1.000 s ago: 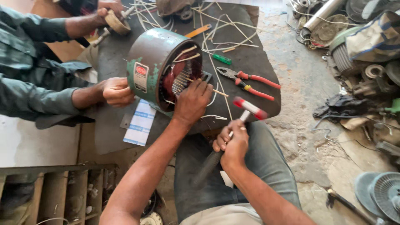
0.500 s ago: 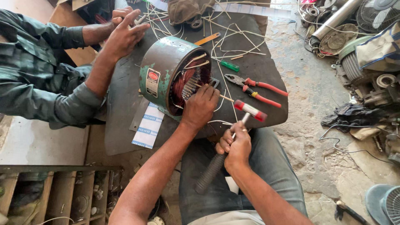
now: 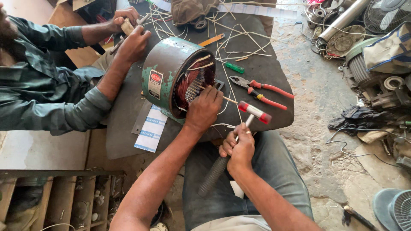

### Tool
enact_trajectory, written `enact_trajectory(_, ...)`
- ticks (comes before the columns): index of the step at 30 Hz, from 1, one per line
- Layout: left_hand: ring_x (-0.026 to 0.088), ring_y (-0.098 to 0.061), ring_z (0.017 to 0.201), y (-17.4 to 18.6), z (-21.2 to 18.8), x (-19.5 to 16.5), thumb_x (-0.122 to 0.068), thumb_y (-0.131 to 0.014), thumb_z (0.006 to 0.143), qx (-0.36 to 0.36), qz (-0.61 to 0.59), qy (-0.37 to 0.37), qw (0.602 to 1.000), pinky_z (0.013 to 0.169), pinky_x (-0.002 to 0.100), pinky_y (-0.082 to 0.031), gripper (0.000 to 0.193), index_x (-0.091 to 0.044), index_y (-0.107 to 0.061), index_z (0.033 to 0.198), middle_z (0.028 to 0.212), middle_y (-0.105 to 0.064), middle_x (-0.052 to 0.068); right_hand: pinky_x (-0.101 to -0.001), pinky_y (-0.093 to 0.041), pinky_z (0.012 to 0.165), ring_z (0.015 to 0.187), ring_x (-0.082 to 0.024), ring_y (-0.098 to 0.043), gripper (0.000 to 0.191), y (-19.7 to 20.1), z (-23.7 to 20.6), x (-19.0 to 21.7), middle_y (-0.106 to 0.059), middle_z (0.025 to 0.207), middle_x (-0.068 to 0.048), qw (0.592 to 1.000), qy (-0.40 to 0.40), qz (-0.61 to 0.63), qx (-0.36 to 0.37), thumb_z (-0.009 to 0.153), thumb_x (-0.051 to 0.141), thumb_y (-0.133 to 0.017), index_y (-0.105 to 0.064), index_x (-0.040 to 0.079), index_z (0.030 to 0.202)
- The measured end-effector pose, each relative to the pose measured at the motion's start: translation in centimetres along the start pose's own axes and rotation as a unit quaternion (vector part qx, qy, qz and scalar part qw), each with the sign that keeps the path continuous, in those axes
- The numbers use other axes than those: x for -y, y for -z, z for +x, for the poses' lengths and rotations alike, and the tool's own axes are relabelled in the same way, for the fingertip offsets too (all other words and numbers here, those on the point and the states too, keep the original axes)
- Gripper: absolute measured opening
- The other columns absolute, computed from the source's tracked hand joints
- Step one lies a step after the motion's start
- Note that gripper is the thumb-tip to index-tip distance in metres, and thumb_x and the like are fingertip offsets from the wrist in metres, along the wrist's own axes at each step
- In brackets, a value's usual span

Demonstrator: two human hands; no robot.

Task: The person uses a hammer and a wooden stick to tap and adjust the copper windings inside an electric motor stator. They also use pliers to pull and arrange the wires within the stator slots.

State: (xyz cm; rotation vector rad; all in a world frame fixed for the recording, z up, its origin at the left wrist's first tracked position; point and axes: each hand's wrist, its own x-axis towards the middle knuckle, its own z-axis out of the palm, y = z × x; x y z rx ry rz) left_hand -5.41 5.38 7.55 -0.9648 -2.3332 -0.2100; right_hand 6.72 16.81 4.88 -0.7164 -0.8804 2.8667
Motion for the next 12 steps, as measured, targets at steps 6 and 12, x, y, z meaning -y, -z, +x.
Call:
enact_trajectory(6,0.034,-0.067,0.117,-0.3,-0.2,0.0,-0.008,-0.058,0.089,0.012,0.006,0.012,1.0,0.083,0.039,-0.06,0.022,0.0,-0.063,0.108,0.109,-0.067,0.017,-0.0347,-0.033,0.035,0.037,-0.014,-0.034,0.035,-0.3,0.1,-0.9,-0.036,0.055,0.001,0.998,0.044,0.029,-0.017,0.108,0.038,-0.039,-0.039,0.016,0.08)
enact_trajectory(12,0.035,-0.065,0.121,-1.2,-0.8,0.0,-0.008,-0.059,0.09,0.021,0.011,0.017,1.0,0.085,0.039,-0.06,0.025,0.001,-0.063,0.113,0.12,-0.067,0.019,-0.0369,-0.032,0.034,0.036,-0.015,-0.032,0.021,0.3,0.8,-1.0,-0.034,0.054,0.0,0.999,0.036,0.026,-0.021,0.103,0.031,-0.044,-0.041,0.019,0.086)
